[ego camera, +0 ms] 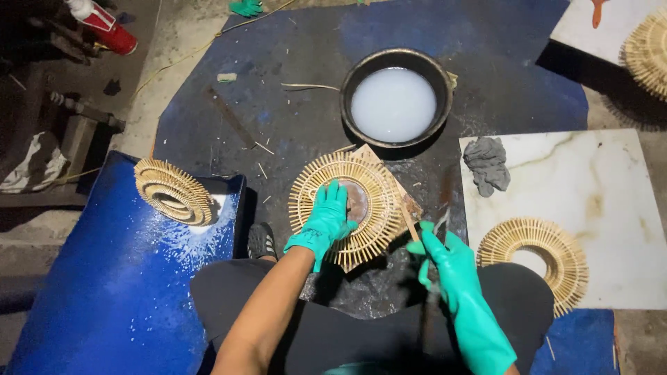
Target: Assembling and finishing circular bamboo or wood craft items using glue, a hammer, and a knife for trimming.
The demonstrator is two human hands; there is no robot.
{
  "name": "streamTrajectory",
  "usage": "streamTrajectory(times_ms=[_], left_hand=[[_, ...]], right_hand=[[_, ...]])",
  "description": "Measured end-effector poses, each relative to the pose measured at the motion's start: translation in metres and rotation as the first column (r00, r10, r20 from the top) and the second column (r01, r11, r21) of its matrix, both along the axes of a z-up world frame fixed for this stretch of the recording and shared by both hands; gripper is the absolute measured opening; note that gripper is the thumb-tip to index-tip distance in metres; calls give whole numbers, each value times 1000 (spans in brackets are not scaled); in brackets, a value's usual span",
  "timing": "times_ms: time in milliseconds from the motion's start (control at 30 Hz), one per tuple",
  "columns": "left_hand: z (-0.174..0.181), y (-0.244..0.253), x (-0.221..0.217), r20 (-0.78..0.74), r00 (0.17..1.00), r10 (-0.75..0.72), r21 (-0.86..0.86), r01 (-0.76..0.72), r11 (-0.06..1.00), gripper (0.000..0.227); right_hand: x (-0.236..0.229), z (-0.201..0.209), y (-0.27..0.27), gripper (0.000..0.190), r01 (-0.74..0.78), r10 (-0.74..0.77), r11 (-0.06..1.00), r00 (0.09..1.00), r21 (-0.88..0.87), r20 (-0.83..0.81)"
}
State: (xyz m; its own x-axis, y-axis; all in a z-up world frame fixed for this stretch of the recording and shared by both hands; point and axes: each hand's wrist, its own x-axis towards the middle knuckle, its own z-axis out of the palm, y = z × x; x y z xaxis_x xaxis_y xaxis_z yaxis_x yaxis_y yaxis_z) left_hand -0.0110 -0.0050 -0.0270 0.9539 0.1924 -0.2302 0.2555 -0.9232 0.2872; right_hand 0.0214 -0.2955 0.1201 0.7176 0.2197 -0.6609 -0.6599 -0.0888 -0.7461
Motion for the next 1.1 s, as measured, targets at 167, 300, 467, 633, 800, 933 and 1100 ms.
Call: streamTrajectory(times_ms=[167,300,467,633,800,933,1100], left_hand=[[12,37,-39,298,879,372,-410,-234,881,60],[-12,61,-79,31,687,726,-723,-486,491,34],[-12,57,-66,-366,584,725,-867,-496,-38,21],[-5,63,-50,-390,570,723,-857,-512,-59,29],[4,64,-52,-408,594,694,-864,-496,-83,27],[12,64,-47,-354,593,724,-888,-457,-60,28],[-17,63,-48,-53,658,751,-829,-449,334,26]], right_hand=[[47,-56,-11,38,-81,74,992,995,-99,-70],[106,-128,-3,33,-443,511,754,860,-486,10],[118,-222,18,41,-419,747,418,663,-806,43],[107,-312,14,46,-243,888,249,445,-938,121],[103,-301,16,48,-302,913,246,390,-921,116],[114,-295,23,50,-438,925,182,379,-881,3],[126,-199,52,52,-431,898,258,438,-865,50]])
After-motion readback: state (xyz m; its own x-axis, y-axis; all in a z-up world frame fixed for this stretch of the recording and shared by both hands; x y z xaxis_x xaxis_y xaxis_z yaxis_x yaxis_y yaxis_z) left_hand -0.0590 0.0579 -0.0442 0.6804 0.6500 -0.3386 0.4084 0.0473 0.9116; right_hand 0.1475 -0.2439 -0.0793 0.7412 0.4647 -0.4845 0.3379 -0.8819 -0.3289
